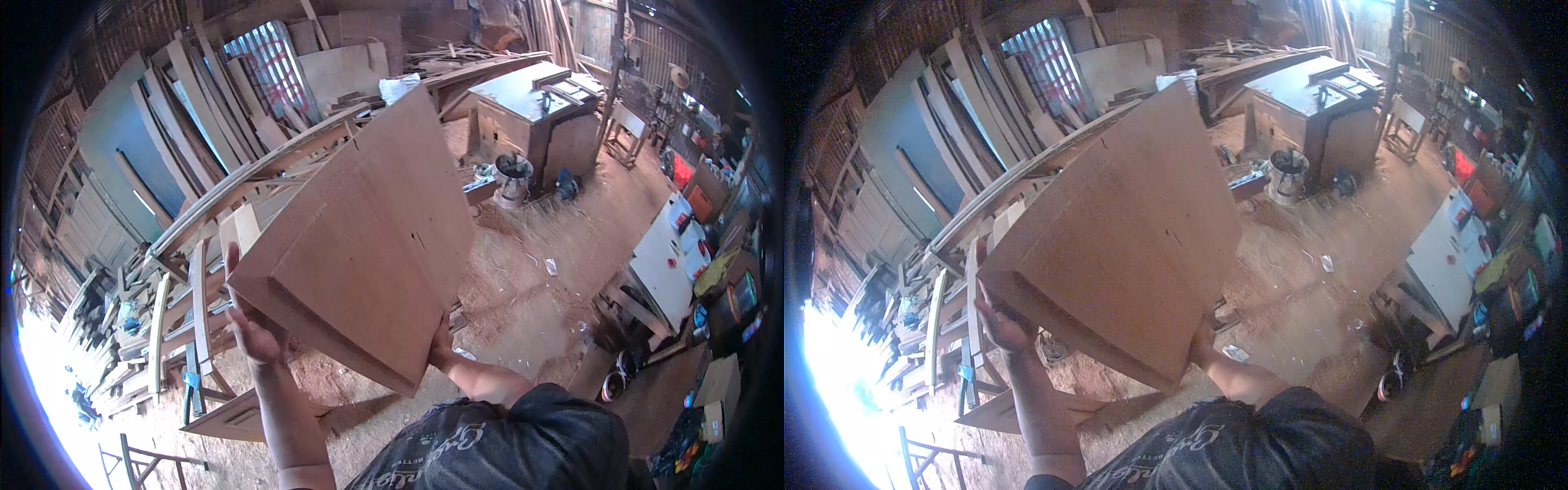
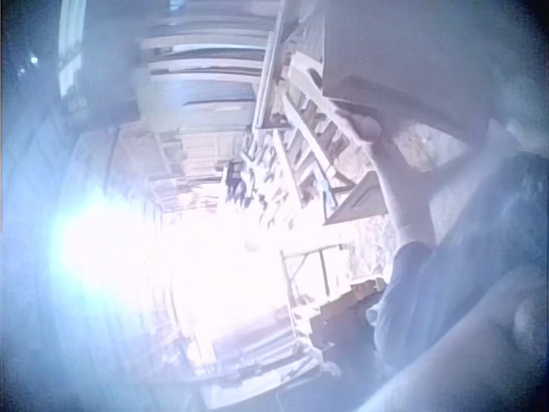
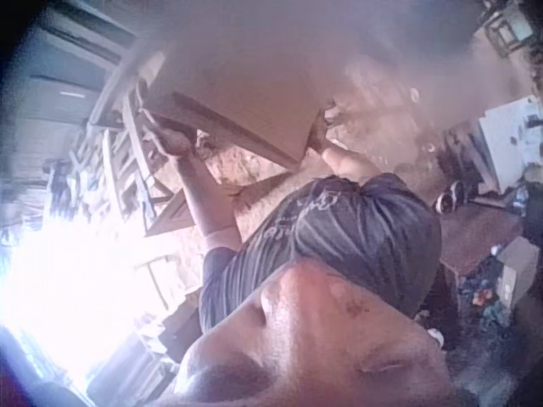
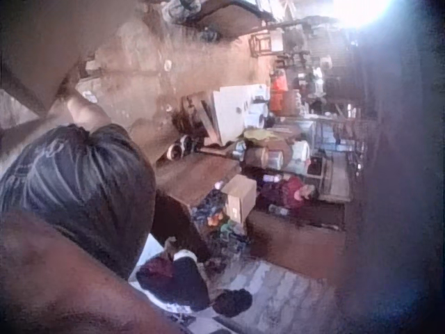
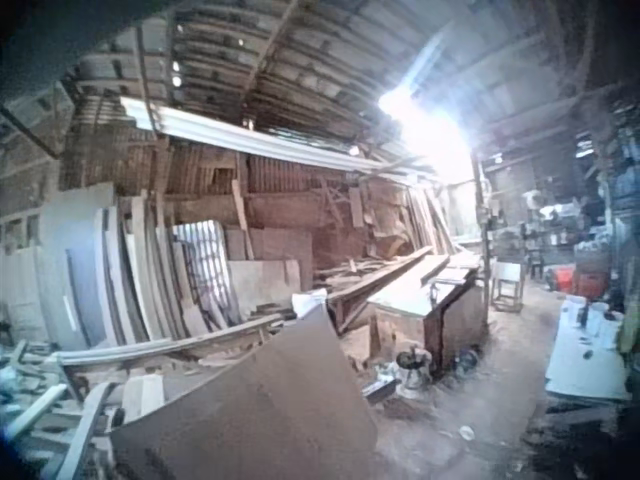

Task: The person assembles a wooden furniture frame in a workshop. They apply glue to wooden planks, secure them with clamps, and attach a large wooden panel to the frame. The person handles various wooden components and tools throughout the process.

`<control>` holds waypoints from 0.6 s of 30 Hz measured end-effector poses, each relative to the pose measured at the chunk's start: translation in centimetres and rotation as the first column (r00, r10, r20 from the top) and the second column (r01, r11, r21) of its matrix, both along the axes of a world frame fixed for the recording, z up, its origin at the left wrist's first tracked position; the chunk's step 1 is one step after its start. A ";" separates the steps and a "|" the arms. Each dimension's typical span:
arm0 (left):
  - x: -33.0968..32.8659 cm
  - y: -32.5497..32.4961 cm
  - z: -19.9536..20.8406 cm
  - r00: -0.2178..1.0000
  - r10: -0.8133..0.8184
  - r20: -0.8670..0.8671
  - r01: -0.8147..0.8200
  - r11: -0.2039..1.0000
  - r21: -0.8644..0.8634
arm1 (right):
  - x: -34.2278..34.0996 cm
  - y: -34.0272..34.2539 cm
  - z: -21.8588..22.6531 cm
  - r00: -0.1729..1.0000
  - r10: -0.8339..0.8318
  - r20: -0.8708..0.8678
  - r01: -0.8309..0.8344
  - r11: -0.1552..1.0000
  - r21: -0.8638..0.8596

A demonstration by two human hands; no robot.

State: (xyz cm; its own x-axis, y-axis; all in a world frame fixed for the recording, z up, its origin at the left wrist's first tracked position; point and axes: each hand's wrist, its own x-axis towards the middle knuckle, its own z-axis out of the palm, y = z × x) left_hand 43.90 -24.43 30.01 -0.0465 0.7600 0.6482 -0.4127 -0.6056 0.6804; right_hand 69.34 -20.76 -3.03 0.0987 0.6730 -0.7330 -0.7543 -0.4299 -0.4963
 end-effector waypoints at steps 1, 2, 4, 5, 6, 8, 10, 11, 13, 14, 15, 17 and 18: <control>0.3 0.3 1.1 0.993 0.049 -0.106 -0.044 0.998 0.055 | 0.8 -0.2 0.6 0.996 0.077 0.046 -0.079 0.996 0.032; 0.8 0.3 1.9 0.973 0.103 -0.205 -0.078 0.989 0.125 | 1.4 -0.5 1.3 0.995 0.098 0.000 -0.097 0.985 0.143; 1.9 -0.1 3.2 0.986 0.037 -0.163 -0.007 0.983 0.182 | 2.6 -1.0 2.7 0.992 0.121 -0.044 -0.099 0.934 0.344; 2.5 -0.5 4.0 0.984 0.061 -0.167 -0.020 0.972 0.235 | 3.3 -1.1 3.5 0.984 0.176 -0.038 -0.137 0.869 0.476; 2.9 -0.3 5.3 0.968 0.054 -0.244 0.040 0.931 0.363 | 4.2 -1.2 4.5 0.974 0.225 -0.029 -0.171 0.814 0.556; 4.1 -0.2 8.6 0.874 0.298 -0.383 -0.018 0.808 0.588 | 6.7 -1.1 6.6 0.951 0.301 0.076 -0.278 0.716 0.640; 5.7 0.8 13.8 0.798 0.468 -0.380 0.003 0.627 0.779 | 10.0 -1.8 8.5 0.902 0.380 0.206 -0.413 0.617 0.669; 6.7 1.8 16.6 0.844 0.413 -0.341 0.045 0.579 0.814 | 12.3 -2.2 9.4 0.905 0.395 0.160 -0.403 0.671 0.623; 9.1 3.5 20.9 0.894 0.315 -0.318 0.039 0.653 0.757 | 17.8 -3.7 10.8 0.881 0.450 0.147 -0.442 0.674 0.592; 10.2 4.0 22.5 0.888 0.369 -0.274 -0.037 0.652 0.757 | 20.8 -4.4 11.4 0.875 0.468 0.125 -0.447 0.681 0.579; 11.5 4.4 23.9 0.941 0.217 -0.259 0.064 0.638 0.767 | 23.7 -5.1 11.9 0.871 0.482 0.096 -0.445 0.691 0.570; 13.2 4.7 25.6 0.981 0.102 -0.164 0.050 0.687 0.725 | 28.8 -6.3 13.0 0.871 0.491 0.024 -0.421 0.719 0.553; 13.4 4.8 26.0 0.982 0.152 -0.108 -0.035 0.722 0.691 | 31.0 -6.9 13.9 0.875 0.484 -0.018 -0.397 0.738 0.546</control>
State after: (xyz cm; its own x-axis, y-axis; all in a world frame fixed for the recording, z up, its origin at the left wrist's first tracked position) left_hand 57.34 -19.65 56.02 0.0463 0.1040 0.9935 -0.2592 -0.9593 0.1125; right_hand 100.35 -27.67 10.83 -0.3845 0.8892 -0.2481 -0.6269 -0.4488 -0.6369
